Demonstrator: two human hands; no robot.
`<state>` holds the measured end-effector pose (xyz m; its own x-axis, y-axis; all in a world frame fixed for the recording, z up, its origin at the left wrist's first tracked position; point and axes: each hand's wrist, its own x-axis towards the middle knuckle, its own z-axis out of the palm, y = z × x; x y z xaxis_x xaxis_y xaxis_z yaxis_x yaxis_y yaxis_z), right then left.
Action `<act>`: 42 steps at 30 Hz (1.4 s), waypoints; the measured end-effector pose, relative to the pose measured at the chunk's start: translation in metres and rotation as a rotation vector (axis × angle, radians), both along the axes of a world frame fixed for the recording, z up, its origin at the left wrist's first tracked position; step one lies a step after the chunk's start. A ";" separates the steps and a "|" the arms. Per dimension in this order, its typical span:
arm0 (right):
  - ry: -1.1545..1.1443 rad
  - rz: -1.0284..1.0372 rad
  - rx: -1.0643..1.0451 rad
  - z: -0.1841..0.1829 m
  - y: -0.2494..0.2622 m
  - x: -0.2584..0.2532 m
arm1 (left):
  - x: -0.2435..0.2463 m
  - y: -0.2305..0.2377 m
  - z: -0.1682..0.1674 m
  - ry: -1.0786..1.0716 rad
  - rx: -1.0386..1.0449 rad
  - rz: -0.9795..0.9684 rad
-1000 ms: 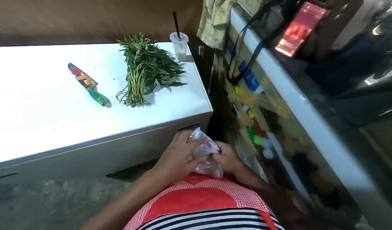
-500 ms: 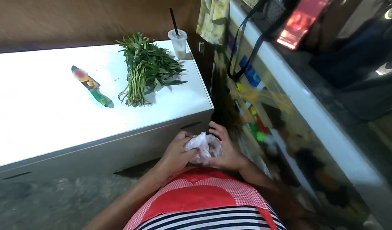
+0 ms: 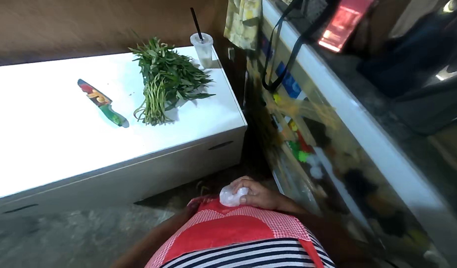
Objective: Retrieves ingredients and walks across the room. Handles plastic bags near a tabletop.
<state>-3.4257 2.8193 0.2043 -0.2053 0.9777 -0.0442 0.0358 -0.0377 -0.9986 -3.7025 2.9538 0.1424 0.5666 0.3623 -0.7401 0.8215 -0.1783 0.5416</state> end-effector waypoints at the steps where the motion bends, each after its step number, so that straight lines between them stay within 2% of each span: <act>1: -0.058 -0.026 -0.060 0.003 0.003 -0.002 | 0.003 0.002 -0.003 0.079 0.083 -0.018; 5: -0.252 -0.102 -0.296 0.010 0.013 -0.007 | 0.014 0.000 0.014 0.264 0.478 -0.207; 7: -0.267 -0.157 -0.298 0.006 0.013 -0.008 | 0.016 -0.002 0.023 0.340 0.550 -0.280; 11: -0.255 -0.120 -0.105 -0.001 0.013 -0.007 | 0.017 -0.001 0.041 0.529 0.495 -0.317; 13: -0.269 -0.106 -0.043 -0.005 0.012 -0.010 | 0.012 0.000 0.048 0.547 0.476 -0.358; 15: -0.266 -0.089 -0.019 -0.008 0.012 -0.010 | 0.005 0.003 0.053 0.502 0.428 -0.351; 18: -0.227 -0.057 -0.017 -0.010 0.014 -0.011 | -0.024 0.011 0.047 0.239 0.334 -0.309; 21: -0.248 -0.086 -0.104 -0.007 0.019 -0.019 | -0.050 0.008 0.054 -0.115 0.278 -0.204; 23: -0.300 -0.133 -0.192 -0.005 0.025 -0.026 | -0.062 0.006 0.059 -0.138 0.278 -0.123; 24: -0.328 -0.135 -0.230 -0.002 0.028 -0.030 | -0.066 0.006 0.064 -0.074 0.264 -0.071; 26: -0.376 -0.131 -0.256 0.002 0.035 -0.039 | -0.070 0.010 0.086 0.022 0.205 0.107; 27: -0.395 -0.127 -0.229 0.000 0.039 -0.044 | -0.075 0.014 0.098 -0.007 0.193 0.226; 30: -0.437 -0.029 -0.150 -0.006 0.056 -0.065 | -0.111 0.021 0.116 -0.200 0.258 0.574; 33: -0.404 0.087 -0.129 -0.004 0.087 -0.092 | -0.149 0.026 0.128 -0.439 0.335 0.823; 36: -0.360 0.202 -0.080 0.004 0.126 -0.135 | -0.185 0.024 0.137 -0.653 0.372 0.955; 39: -0.314 0.328 0.013 0.024 0.170 -0.199 | -0.224 0.017 0.142 -0.856 0.341 1.055; 42: -0.140 0.409 -0.112 0.048 0.200 -0.284 | -0.266 0.011 0.143 -1.011 0.320 1.129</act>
